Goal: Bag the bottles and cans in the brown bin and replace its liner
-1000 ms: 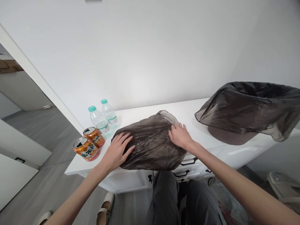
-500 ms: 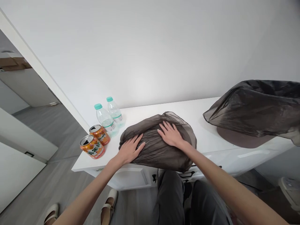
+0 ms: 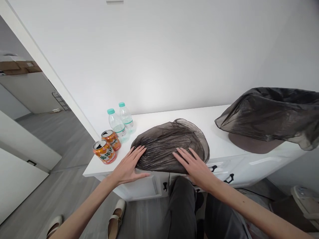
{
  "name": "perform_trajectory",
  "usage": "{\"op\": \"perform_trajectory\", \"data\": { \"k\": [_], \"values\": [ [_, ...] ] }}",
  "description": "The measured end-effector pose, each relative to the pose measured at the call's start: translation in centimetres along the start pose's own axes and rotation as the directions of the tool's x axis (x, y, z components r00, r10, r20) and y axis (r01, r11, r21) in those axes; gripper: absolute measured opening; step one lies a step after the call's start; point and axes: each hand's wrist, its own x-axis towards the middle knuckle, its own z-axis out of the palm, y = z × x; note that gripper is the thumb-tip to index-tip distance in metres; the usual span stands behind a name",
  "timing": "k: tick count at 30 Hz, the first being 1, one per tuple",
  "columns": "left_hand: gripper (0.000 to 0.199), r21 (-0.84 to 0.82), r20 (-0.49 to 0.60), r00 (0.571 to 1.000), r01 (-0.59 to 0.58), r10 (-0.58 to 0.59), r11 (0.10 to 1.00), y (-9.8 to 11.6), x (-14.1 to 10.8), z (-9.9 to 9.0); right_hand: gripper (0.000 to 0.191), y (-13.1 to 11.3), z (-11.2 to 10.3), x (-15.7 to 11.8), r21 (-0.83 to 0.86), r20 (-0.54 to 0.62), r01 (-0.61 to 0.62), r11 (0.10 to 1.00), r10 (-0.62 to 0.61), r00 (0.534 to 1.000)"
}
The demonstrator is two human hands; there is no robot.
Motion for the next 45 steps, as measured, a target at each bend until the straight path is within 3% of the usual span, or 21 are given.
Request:
{"op": "perform_trajectory", "data": {
  "k": [2,4,7,9,11,15,16,18,21,23,24,26,27,29,31,33,35,40,45],
  "values": [
    [0.102,-0.025,0.0,1.0,-0.004,0.004,1.0,-0.1,-0.4,0.1,0.098,0.9,0.3,-0.9,-0.045,-0.042,-0.044,0.998,0.042,0.998],
    [0.085,-0.076,-0.02,1.0,0.004,-0.006,0.997,-0.3,-0.7,0.2,0.089,2.0,0.0,-1.8,-0.036,-0.071,-0.03,0.999,0.027,0.997],
    [0.058,-0.191,-0.055,0.998,0.001,-0.011,0.982,-0.2,-1.0,-0.1,0.061,3.1,-1.7,-2.9,0.095,-0.111,-0.006,0.995,0.017,0.994],
    [0.046,-0.276,-0.08,0.996,0.02,-0.044,0.961,0.4,-0.6,-0.5,0.045,3.5,-3.4,-3.2,0.227,-0.134,-0.105,0.968,0.138,0.981],
    [0.031,-0.354,-0.091,0.987,0.095,-0.135,0.93,1.2,0.2,-1.0,0.036,4.4,-5.2,-2.7,0.336,-0.157,-0.272,0.902,0.338,0.928],
    [0.034,-0.459,-0.054,0.928,0.305,-0.369,0.835,3.0,2.4,-1.5,0.043,8.3,-7.3,0.9,0.448,-0.207,-0.537,0.715,0.667,0.715],
    [0.037,-0.458,-0.072,0.91,0.334,-0.408,0.824,3.4,3.0,-1.5,0.046,9.6,-7.5,2.2,0.467,-0.187,-0.569,0.677,0.704,0.685],
    [0.043,-0.404,-0.212,0.873,0.331,-0.439,0.853,4.1,4.0,-1.6,0.05,12.0,-7.5,5.0,0.478,-0.105,-0.615,0.627,0.736,0.668],
    [0.041,-0.177,-0.481,0.84,0.186,-0.25,0.966,5.1,5.2,-1.9,0.055,14.6,-7.4,8.9,0.484,0.091,-0.688,0.54,0.751,0.654],
    [0.04,-0.006,-0.459,0.887,0.057,-0.053,0.998,5.5,5.9,-1.8,0.061,15.1,-7.3,10.8,0.455,0.152,-0.731,0.509,0.764,0.627],
    [0.041,0.054,-0.394,0.919,0.006,0.015,0.999,5.5,6.1,-1.5,0.066,14.8,-7.2,11.6,0.433,0.12,-0.729,0.531,0.767,0.63],
    [0.047,0.118,-0.252,0.966,-0.027,0.056,0.993,5.2,6.6,-0.5,0.074,12.9,-6.7,12.6,0.371,-0.041,-0.644,0.669,0.704,0.709],
    [0.05,0.133,-0.193,0.98,-0.016,0.041,0.991,4.9,6.7,0.2,0.075,11.5,-6.2,12.9,0.327,-0.132,-0.554,0.765,0.618,0.775],
    [0.054,0.139,-0.106,0.994,0.016,-0.001,0.99,4.2,6.8,1.9,0.07,8.0,-4.8,13.0,0.216,-0.181,-0.322,0.922,0.362,0.914],
    [0.056,0.127,-0.056,0.998,0.029,-0.022,0.992,3.4,6.8,3.3,0.066,5.0,-3.2,12.8,0.106,-0.116,-0.143,0.984,0.155,0.981],
    [0.056,0.106,-0.031,0.999,0.034,-0.031,0.994,2.8,6.5,4.1,0.063,3.4,-1.6,12.4,0.059,-0.021,-0.072,0.996,0.074,0.997],
    [0.056,0.086,-0.01,0.999,0.039,-0.038,0.996,2.3,6.2,4.4,0.066,3.7,-0.2,11.7,0.059,0.076,-0.13,0.99,0.125,0.989],
    [0.057,0.052,0.02,0.999,0.045,-0.046,0.998,1.3,4.7,3.8,0.076,8.7,1.8,9.7,0.096,0.243,-0.363,0.927,0.332,0.912],
    [0.07,0.047,0.065,0.998,0.013,-0.017,0.999,0.6,2.7,2.5,0.073,12.2,3.5,8.4,0.12,0.228,-0.376,0.919,0.343,0.911]
  ]
}}
